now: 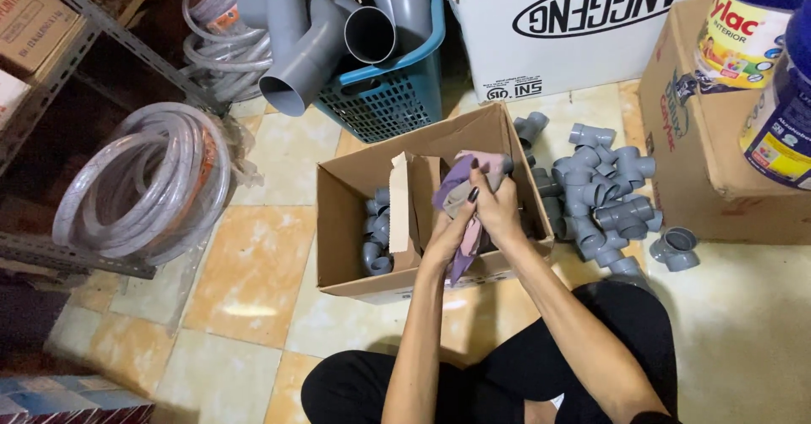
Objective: Cleaning PVC pipe fittings with a cloth
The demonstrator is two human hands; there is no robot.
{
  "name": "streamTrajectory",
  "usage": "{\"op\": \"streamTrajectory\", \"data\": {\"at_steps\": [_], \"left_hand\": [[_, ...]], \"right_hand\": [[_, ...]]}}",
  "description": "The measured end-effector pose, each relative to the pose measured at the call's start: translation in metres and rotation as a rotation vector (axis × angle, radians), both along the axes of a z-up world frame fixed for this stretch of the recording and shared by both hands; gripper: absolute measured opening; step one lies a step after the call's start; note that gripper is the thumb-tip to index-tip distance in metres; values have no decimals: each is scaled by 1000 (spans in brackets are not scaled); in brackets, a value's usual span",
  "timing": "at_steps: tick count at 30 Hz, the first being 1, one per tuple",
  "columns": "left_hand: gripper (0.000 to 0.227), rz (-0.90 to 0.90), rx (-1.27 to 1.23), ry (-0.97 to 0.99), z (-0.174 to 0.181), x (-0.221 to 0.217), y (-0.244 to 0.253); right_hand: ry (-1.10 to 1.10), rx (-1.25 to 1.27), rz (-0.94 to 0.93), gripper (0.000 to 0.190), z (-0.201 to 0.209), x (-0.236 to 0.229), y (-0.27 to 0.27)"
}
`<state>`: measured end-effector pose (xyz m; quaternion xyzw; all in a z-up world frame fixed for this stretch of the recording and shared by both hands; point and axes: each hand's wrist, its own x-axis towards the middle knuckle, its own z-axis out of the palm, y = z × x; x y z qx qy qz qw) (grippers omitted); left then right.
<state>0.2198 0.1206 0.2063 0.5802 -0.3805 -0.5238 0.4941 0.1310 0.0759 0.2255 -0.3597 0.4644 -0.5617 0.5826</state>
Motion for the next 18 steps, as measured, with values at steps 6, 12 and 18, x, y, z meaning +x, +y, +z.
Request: {"op": "streamTrajectory", "data": {"at_steps": [6,12,18], "left_hand": [[67,8,-49,158,-26,11,-9],[58,76,-153,123,-15,5,0],[59,81,-76,-230,-13,7,-1]], "right_hand": [[495,-272,112,72,-47,-12,-20],[782,-400,111,50,-16,-19,-7],[815,-335,16,48,-21,-19,-10]]}}
